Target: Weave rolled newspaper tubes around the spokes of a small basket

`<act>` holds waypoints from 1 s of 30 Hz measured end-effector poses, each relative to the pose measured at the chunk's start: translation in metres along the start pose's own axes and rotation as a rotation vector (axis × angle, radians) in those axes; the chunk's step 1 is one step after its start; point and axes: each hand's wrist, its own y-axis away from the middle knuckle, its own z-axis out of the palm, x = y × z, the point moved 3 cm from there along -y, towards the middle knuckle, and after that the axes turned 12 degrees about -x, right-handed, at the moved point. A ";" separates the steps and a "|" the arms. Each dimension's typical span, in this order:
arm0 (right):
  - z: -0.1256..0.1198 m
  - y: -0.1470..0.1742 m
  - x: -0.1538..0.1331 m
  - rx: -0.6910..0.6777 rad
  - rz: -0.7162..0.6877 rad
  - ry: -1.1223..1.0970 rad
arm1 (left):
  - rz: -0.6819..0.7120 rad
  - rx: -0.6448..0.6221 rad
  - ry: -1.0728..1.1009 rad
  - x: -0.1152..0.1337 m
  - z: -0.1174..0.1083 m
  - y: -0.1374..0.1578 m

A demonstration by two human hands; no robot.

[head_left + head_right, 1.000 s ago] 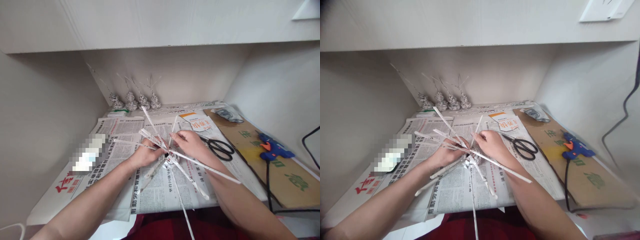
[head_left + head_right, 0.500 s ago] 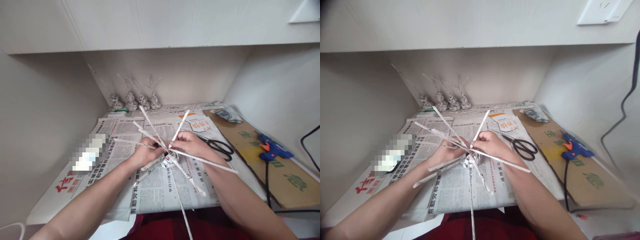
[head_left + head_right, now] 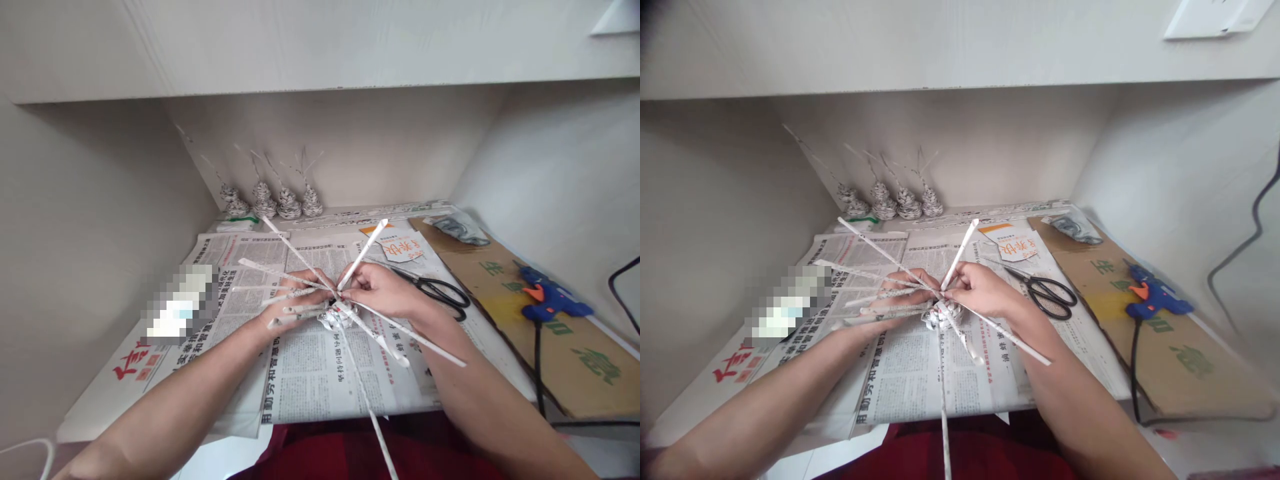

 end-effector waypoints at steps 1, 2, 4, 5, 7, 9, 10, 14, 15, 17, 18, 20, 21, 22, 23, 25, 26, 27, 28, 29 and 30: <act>0.000 0.000 0.000 0.006 -0.007 0.041 | -0.009 0.005 -0.006 0.001 0.000 0.000; -0.001 0.001 0.000 0.010 -0.018 0.081 | -0.013 0.001 -0.007 0.001 0.000 0.000; -0.001 0.003 -0.002 0.007 -0.035 0.146 | -0.015 -0.022 -0.008 0.002 0.001 0.001; -0.001 0.004 -0.003 -0.001 -0.037 0.171 | -0.017 -0.039 -0.016 0.002 0.002 0.001; 0.000 0.006 -0.006 -0.010 -0.034 0.219 | -0.013 -0.059 -0.036 0.001 0.002 0.001; 0.000 0.008 -0.009 -0.005 -0.031 0.267 | 0.006 -0.060 -0.042 0.001 0.001 0.000; 0.000 0.008 -0.010 0.006 -0.028 0.290 | 0.010 -0.061 -0.043 0.001 0.001 0.000; 0.000 0.008 -0.013 0.066 0.027 0.269 | -0.012 -0.034 -0.097 0.007 -0.001 0.000; 0.001 0.008 -0.014 0.084 0.037 0.245 | -0.015 -0.016 -0.114 0.009 -0.001 0.000; 0.001 0.009 -0.018 0.117 0.024 0.224 | -0.010 0.011 -0.139 0.011 -0.001 0.001; 0.001 0.010 -0.021 0.129 0.005 0.230 | -0.011 0.016 -0.141 0.012 -0.001 0.001; 0.002 0.011 -0.026 0.136 -0.028 0.255 | -0.013 0.024 -0.123 0.011 0.000 0.002; 0.003 0.012 -0.029 0.139 -0.038 0.264 | -0.016 0.023 -0.104 0.011 0.000 0.002; 0.003 0.013 -0.031 0.147 -0.047 0.271 | -0.019 0.021 -0.083 0.010 0.000 0.002; 0.003 0.013 -0.033 0.158 -0.056 0.276 | -0.018 0.018 -0.067 0.010 0.000 0.002; 0.005 0.014 -0.035 0.170 -0.077 0.280 | -0.017 0.024 -0.075 0.008 0.000 0.000; 0.007 0.013 -0.035 0.169 -0.084 0.280 | -0.017 0.033 -0.097 0.007 0.000 -0.001; 0.008 0.013 -0.034 0.169 -0.083 0.281 | -0.018 0.045 -0.121 0.006 0.000 -0.002; 0.010 0.012 -0.032 0.171 -0.076 0.283 | -0.020 0.053 -0.132 0.004 -0.001 -0.003; 0.011 0.012 -0.031 0.173 -0.064 0.285 | -0.025 0.056 -0.125 0.002 -0.001 -0.005; 0.011 0.011 -0.029 0.179 -0.053 0.287 | -0.032 0.053 -0.102 -0.001 -0.001 -0.006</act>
